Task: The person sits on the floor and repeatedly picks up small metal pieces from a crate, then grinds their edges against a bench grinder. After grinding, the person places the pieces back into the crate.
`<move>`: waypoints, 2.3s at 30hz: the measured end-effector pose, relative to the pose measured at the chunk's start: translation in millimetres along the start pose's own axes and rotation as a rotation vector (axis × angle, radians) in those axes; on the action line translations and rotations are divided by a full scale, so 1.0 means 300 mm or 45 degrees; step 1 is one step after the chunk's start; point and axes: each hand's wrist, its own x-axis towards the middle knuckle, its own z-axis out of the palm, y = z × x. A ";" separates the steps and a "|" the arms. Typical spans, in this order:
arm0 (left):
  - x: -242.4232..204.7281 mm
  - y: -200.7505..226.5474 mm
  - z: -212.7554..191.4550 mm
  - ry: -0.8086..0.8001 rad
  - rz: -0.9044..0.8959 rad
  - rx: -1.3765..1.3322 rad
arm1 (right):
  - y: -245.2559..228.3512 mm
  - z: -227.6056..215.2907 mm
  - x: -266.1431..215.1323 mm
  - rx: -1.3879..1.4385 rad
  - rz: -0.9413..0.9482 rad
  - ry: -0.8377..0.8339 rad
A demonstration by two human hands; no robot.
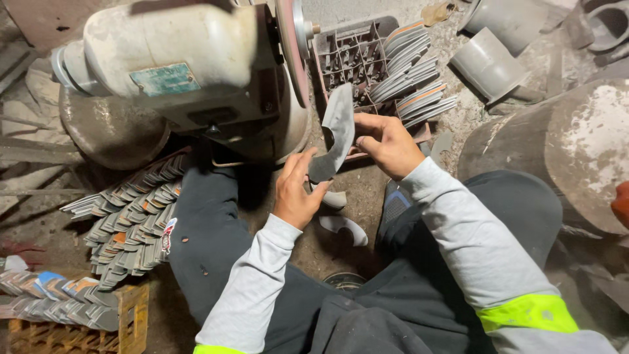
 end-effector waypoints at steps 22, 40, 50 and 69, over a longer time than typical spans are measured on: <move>0.116 -0.093 0.003 -0.179 -0.348 -0.910 | 0.015 0.130 0.175 -0.848 -0.497 0.174; 0.025 0.096 0.014 -0.015 0.269 0.370 | -0.118 -0.078 0.022 -0.686 -0.002 -0.129; 0.154 -0.057 0.049 -0.228 -0.568 -0.989 | -0.045 0.070 0.179 -0.657 -0.490 0.076; 0.002 -0.053 0.076 0.002 -0.239 0.016 | -0.007 -0.015 0.067 -0.542 -0.068 -0.182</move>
